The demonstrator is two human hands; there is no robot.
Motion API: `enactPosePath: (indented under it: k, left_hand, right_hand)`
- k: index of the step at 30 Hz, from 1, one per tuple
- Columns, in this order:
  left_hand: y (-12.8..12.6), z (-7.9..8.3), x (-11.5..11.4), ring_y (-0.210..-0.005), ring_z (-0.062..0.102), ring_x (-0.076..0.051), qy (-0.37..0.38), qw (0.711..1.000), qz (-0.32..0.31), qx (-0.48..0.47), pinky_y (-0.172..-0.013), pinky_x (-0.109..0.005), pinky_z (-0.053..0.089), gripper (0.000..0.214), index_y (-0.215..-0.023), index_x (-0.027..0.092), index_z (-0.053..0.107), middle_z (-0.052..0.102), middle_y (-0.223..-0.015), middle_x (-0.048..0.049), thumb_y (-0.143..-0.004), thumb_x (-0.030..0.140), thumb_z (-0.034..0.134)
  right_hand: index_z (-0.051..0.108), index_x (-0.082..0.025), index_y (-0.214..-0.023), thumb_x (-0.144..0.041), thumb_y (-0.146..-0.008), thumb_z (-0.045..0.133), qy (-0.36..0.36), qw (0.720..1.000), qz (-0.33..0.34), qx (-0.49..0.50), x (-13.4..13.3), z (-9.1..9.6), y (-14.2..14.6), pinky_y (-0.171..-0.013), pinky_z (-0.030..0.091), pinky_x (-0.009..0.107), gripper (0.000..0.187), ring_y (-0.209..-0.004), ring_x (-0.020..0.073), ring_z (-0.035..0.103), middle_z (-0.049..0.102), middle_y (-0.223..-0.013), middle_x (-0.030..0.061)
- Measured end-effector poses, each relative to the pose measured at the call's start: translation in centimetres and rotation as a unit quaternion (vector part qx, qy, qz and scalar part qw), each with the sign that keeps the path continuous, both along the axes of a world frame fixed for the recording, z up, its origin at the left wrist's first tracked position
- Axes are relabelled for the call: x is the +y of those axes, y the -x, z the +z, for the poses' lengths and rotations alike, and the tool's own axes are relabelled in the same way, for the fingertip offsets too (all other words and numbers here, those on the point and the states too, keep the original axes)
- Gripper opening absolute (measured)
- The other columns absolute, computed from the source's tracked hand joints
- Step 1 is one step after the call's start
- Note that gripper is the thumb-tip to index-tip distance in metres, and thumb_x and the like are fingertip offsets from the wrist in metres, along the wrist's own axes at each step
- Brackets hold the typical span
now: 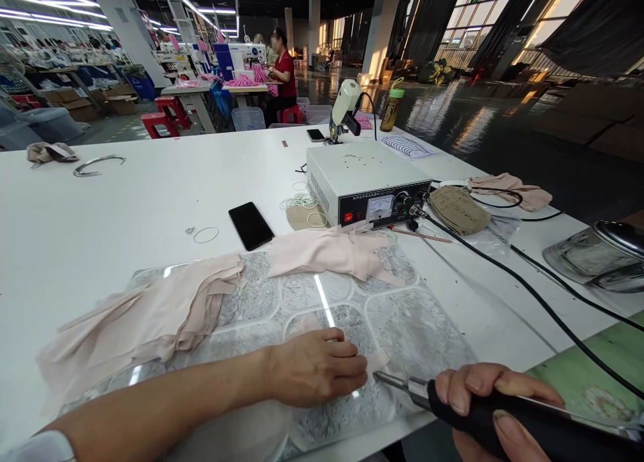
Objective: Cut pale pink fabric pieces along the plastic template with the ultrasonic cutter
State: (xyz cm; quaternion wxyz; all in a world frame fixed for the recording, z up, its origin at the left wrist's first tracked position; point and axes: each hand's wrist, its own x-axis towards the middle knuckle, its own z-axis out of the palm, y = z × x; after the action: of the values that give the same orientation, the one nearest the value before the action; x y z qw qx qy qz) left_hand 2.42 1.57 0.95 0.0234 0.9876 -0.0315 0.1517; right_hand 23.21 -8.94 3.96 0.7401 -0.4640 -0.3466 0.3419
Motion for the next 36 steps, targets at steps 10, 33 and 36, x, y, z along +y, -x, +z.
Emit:
enactPosePath:
  k: [10, 33, 36]
  left_hand:
    - [-0.1, 0.2, 0.0, -0.088, 0.057, -0.017, -0.01, 1.0, 0.009, 0.0, -0.079, -0.032, 0.043, 0.026, -0.104, 0.01, 0.064, 0.067, -0.108, -0.0103, -0.103, 0.011, 0.038]
    - [-0.1, -0.5, 0.7, -0.103, 0.062, -0.017, 0.122, 0.992, 0.025, 0.013, -0.088, -0.029, 0.045, 0.017, -0.106, 0.013, 0.067, 0.07, -0.115, -0.004, -0.098, 0.012, 0.052]
    - [-0.2, 0.0, 1.3, -0.105, 0.062, -0.016, 0.132, 0.99, 0.019, 0.042, -0.09, -0.028, 0.045, 0.013, -0.103, 0.016, 0.068, 0.071, -0.114, -0.0022, -0.096, 0.014, 0.058]
  right_hand:
    - [0.055, -0.023, -0.074, -0.029, -0.079, 0.069, -0.016, 0.999, 0.024, -0.016, 0.1, -0.2, 0.0, -0.05, 0.054, 0.036, 0.016, -0.053, 0.014, 0.054, 0.052, -0.069, -0.0014]
    - [0.055, -0.021, -0.077, -0.02, -0.074, 0.067, -0.046, 0.998, -0.044, -0.029, 0.8, -0.3, -0.1, -0.051, 0.055, 0.037, 0.012, -0.052, 0.0143, 0.056, 0.056, -0.07, -0.0013]
    - [0.055, -0.021, -0.074, -0.019, -0.073, 0.065, -0.034, 0.997, -0.033, -0.061, 0.9, -0.3, -0.6, -0.052, 0.055, 0.037, 0.011, -0.053, 0.0159, 0.058, 0.056, -0.067, -0.0008]
